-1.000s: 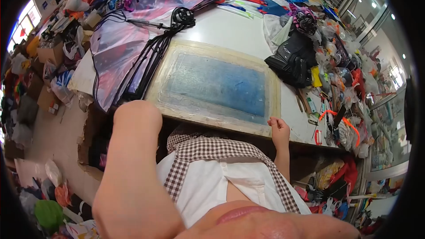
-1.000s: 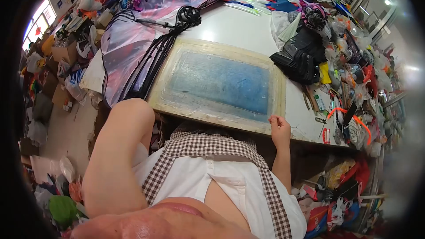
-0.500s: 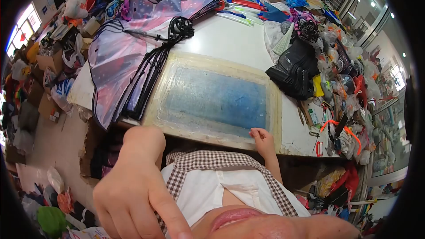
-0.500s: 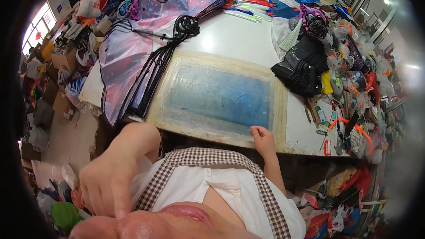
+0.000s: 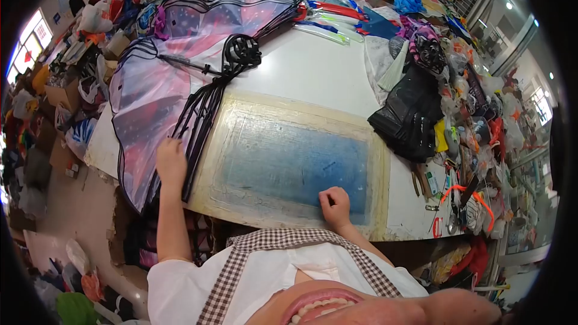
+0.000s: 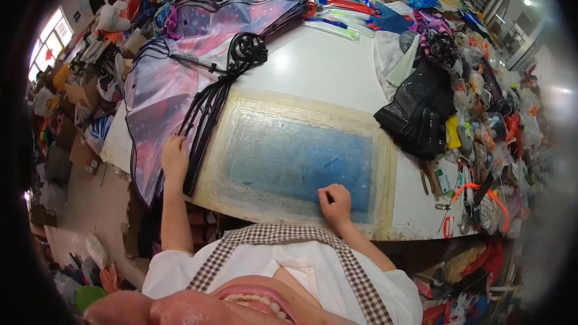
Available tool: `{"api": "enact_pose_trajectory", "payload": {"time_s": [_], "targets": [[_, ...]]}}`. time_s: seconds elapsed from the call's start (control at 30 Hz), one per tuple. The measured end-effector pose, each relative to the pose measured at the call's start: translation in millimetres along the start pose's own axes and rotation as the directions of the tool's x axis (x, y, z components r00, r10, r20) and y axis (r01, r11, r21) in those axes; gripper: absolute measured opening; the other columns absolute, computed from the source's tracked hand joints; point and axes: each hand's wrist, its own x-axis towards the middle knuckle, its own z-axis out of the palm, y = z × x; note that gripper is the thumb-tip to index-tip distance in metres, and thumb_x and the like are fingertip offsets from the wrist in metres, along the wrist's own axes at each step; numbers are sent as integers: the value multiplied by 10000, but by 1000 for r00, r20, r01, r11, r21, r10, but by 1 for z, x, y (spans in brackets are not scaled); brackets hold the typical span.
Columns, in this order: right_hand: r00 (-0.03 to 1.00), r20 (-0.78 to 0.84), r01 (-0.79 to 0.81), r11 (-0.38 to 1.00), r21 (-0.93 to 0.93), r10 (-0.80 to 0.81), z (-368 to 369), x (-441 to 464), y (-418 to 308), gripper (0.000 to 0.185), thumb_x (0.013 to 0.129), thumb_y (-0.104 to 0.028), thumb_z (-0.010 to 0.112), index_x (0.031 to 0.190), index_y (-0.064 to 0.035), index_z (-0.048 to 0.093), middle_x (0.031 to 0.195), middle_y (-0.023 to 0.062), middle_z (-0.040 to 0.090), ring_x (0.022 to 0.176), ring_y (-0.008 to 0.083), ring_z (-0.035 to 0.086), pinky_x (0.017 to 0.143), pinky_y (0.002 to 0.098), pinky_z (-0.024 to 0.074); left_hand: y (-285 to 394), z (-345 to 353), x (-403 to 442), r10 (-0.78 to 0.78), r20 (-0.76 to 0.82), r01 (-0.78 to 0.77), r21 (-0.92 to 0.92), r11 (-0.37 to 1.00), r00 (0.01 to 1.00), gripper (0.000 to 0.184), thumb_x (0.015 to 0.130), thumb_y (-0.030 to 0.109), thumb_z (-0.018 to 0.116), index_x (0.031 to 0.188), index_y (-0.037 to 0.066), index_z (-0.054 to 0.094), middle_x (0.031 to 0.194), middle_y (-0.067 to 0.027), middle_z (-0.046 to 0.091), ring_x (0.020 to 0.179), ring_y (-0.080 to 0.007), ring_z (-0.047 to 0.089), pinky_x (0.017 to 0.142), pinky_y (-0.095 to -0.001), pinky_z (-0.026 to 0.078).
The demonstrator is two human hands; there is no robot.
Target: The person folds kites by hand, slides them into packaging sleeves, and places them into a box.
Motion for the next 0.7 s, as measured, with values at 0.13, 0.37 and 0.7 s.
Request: {"api": "enact_pose_trajectory", "payload": {"time_s": [0.13, 0.37, 0.7], "targets": [[986, 98, 137, 990, -44, -132, 3, 9, -9, 149, 852, -107, 685, 741, -45, 609, 766, 101, 595, 743, 302, 563, 671, 387, 439, -66, 32, -19, -64, -26, 67, 180, 981, 998, 165, 923, 171, 589, 963, 36, 674, 975, -142, 627, 935, -353, 612, 814, -437, 491], [987, 124, 110, 992, -56, -102, 4, 6, -1, 195, 875, -171, 676, 728, -62, 606, 782, 84, 605, 755, 298, 564, 681, 394, 427, -84, 22, -11, -21, -79, 38, 219, 975, 997, 184, 850, 218, 667, 954, 67, 683, 986, -134, 634, 953, -345, 620, 786, -447, 503], [977, 142, 164, 986, -11, -161, 4, 3, 2, 216, 919, -157, 641, 741, -38, 607, 774, 93, 594, 751, 285, 550, 692, 378, 428, -103, 23, -4, -49, 25, 42, 229, 972, 998, 185, 888, 222, 600, 995, 103, 692, 1001, -134, 637, 965, -354, 627, 791, -464, 523]]}}
